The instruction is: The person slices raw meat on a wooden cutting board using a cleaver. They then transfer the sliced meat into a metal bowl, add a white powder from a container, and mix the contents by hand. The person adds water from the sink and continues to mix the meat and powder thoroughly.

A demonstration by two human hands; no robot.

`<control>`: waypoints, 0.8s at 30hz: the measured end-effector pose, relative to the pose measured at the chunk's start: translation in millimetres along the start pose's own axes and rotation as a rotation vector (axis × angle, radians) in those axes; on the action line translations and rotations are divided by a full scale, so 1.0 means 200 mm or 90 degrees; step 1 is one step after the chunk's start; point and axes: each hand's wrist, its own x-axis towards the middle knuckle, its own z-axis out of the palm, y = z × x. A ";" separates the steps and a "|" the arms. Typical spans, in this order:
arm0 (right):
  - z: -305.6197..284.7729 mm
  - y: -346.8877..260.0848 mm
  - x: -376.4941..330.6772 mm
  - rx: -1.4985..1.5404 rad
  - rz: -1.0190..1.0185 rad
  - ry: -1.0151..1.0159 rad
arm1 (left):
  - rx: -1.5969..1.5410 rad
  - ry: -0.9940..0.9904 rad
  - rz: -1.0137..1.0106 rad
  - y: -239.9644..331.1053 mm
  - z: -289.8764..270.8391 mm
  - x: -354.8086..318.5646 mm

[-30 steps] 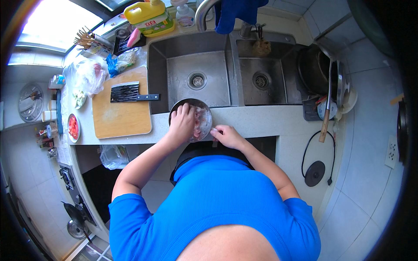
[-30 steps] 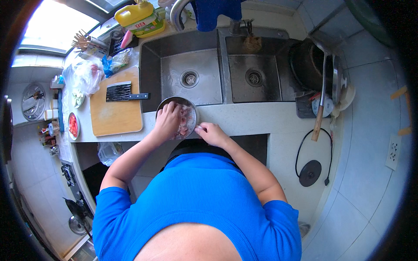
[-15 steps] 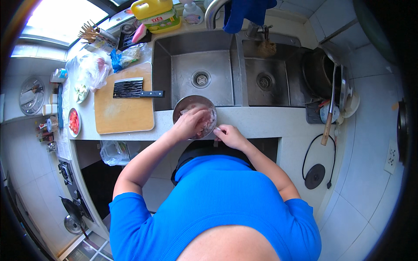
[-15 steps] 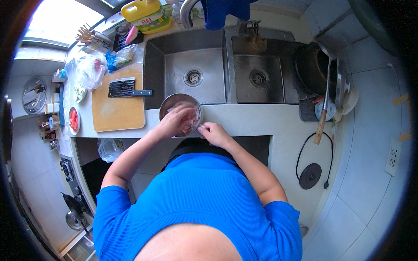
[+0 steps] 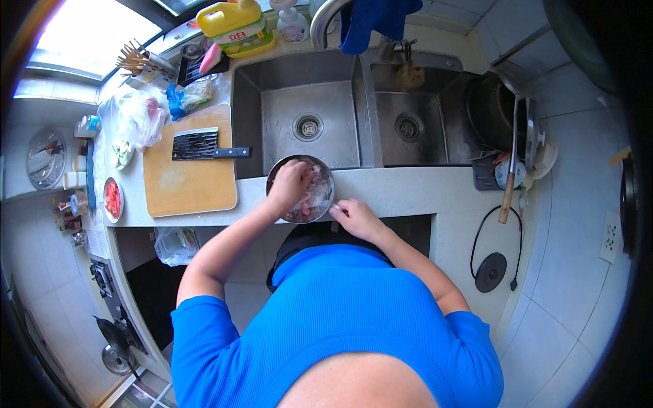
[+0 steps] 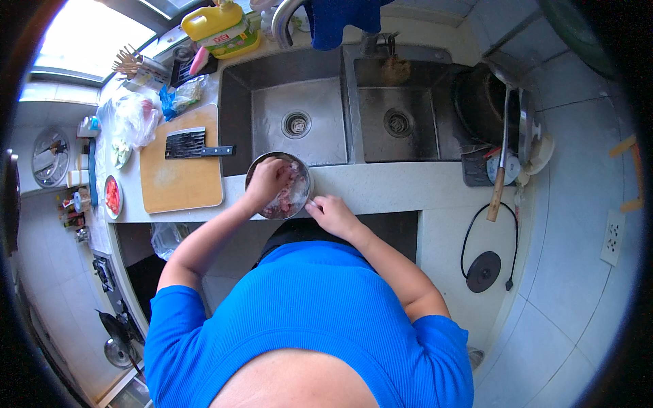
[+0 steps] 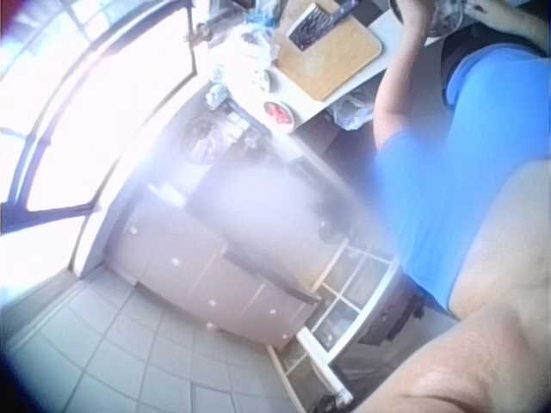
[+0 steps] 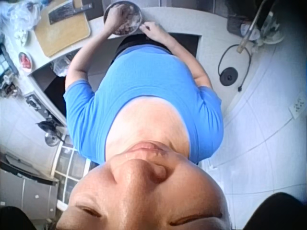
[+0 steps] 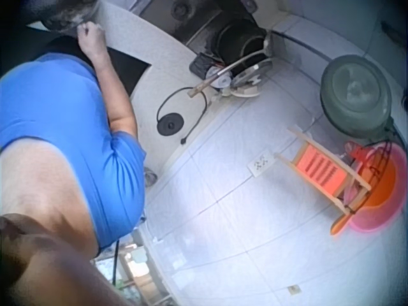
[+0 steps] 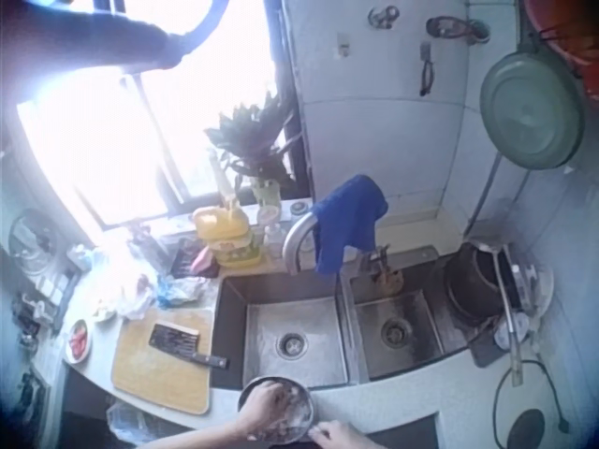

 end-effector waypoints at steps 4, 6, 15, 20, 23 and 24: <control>0.00 -0.01 0.00 0.067 -0.097 0.127 | -0.050 -0.103 0.142 0.01 0.10 -0.06; -0.03 -0.01 0.00 0.108 0.021 0.027 | 0.026 -0.206 0.234 -0.05 0.08 -0.08; -0.06 -0.01 0.01 0.135 0.037 -0.048 | 0.177 -0.378 0.144 0.00 -0.19 -0.06; -0.07 -0.01 0.03 0.094 0.019 -0.061 | 0.158 -0.226 0.117 -0.04 -0.05 -0.03; -0.06 0.00 0.03 0.089 0.021 -0.062 | 0.198 -0.186 0.032 0.01 -0.02 -0.01; -0.06 0.00 0.03 0.088 0.018 -0.061 | 0.225 -0.187 0.003 0.05 -0.04 -0.01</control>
